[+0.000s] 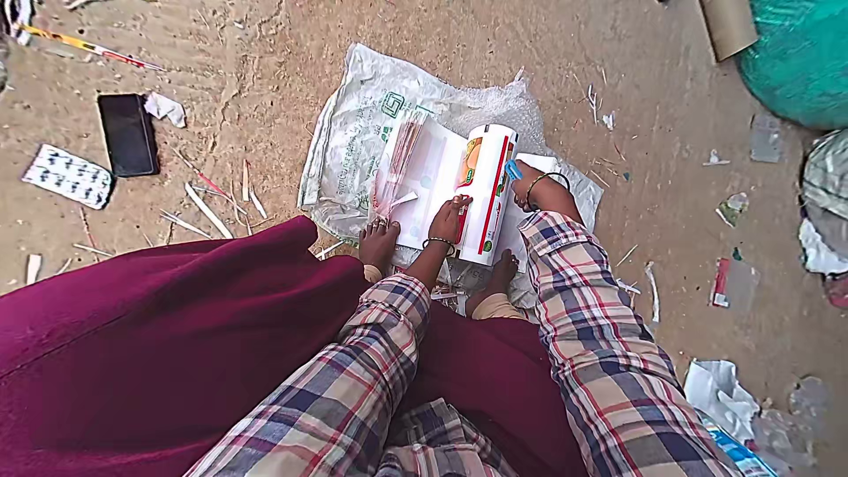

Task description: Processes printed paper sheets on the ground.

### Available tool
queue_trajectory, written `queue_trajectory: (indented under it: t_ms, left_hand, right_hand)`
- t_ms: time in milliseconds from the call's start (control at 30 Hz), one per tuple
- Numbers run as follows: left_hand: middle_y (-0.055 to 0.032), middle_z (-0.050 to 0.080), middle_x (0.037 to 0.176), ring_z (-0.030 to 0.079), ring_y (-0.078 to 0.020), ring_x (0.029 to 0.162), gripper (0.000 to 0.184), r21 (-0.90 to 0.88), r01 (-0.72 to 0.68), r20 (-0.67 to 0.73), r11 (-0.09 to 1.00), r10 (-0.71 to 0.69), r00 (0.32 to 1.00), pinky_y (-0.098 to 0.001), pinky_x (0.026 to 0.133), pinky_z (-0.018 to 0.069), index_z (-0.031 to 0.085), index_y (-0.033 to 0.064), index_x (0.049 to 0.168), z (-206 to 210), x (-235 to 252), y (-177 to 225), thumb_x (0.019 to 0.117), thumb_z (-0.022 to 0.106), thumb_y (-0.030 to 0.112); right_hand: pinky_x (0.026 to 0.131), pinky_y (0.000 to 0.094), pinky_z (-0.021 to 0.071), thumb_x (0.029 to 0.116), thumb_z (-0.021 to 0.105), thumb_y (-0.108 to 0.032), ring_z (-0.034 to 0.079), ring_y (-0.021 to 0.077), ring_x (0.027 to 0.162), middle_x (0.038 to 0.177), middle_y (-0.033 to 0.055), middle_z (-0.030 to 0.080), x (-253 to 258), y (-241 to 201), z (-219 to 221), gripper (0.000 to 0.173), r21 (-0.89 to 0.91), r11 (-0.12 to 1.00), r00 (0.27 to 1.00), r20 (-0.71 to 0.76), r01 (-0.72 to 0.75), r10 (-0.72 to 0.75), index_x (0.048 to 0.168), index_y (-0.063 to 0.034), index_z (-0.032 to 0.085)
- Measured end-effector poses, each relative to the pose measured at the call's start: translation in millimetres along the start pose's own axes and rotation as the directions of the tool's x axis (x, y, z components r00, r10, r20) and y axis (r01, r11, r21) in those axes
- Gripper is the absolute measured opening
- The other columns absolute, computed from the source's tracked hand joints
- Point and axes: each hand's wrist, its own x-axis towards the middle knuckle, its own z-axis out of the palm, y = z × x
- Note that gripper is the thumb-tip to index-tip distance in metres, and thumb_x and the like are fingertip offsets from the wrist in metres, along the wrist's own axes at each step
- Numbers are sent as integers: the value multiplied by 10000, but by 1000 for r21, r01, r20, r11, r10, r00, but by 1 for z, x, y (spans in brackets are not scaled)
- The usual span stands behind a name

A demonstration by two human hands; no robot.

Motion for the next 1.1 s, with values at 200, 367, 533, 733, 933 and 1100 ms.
queue_trajectory:
  t_ms: [200,367,533,733,933,1100]
  left_hand:
    - [-146,507,1558,384,-281,1510,666,-12,131,53,991,-130,990,-523,1251,239,597,53,1429,-4,2,17,1138,91,373]
    - [-140,461,1595,352,-276,1528,684,-12,155,95,988,-153,984,-504,1259,219,543,34,1474,-4,1,22,1136,67,390]
    - [-164,411,1622,317,-311,1542,697,96,201,142,975,-214,967,-530,1249,215,495,57,1519,-7,-3,38,1130,43,416]
    - [-133,341,1666,252,-289,1573,738,181,191,186,965,-224,957,-517,1268,169,394,31,1573,-6,-14,48,1113,-10,443]
    - [-175,499,1554,430,-333,1475,594,371,89,142,924,-152,978,-559,1215,294,524,69,1500,-8,-19,45,1138,221,429]
    - [-76,174,1731,149,-401,1582,665,761,-328,409,559,-22,912,-735,1133,274,509,284,1531,12,-38,45,915,688,106]
  right_hand:
    - [545,334,405,1111,369,-127,431,178,616,917,123,503,-24,17,16,643,53,998,995,94,-39,34,1658,-296,75]
    - [508,319,380,1117,353,-125,406,164,572,872,106,485,-58,35,35,648,25,999,986,161,-45,41,1662,-299,49]
    - [600,382,444,1115,376,-144,497,228,678,1015,189,564,-90,63,63,650,48,999,985,170,-9,1,1672,-287,74]
    - [643,409,467,1115,384,-132,530,256,736,1078,213,570,-117,82,86,647,66,998,975,222,2,-17,1674,-262,85]
    - [578,349,438,1107,449,-169,485,180,617,978,176,604,-155,112,114,535,53,998,952,304,33,-47,1625,-216,326]
    - [573,388,473,1119,389,-172,545,239,651,1068,215,619,-180,122,70,603,394,919,998,-69,32,-5,1669,-296,177]
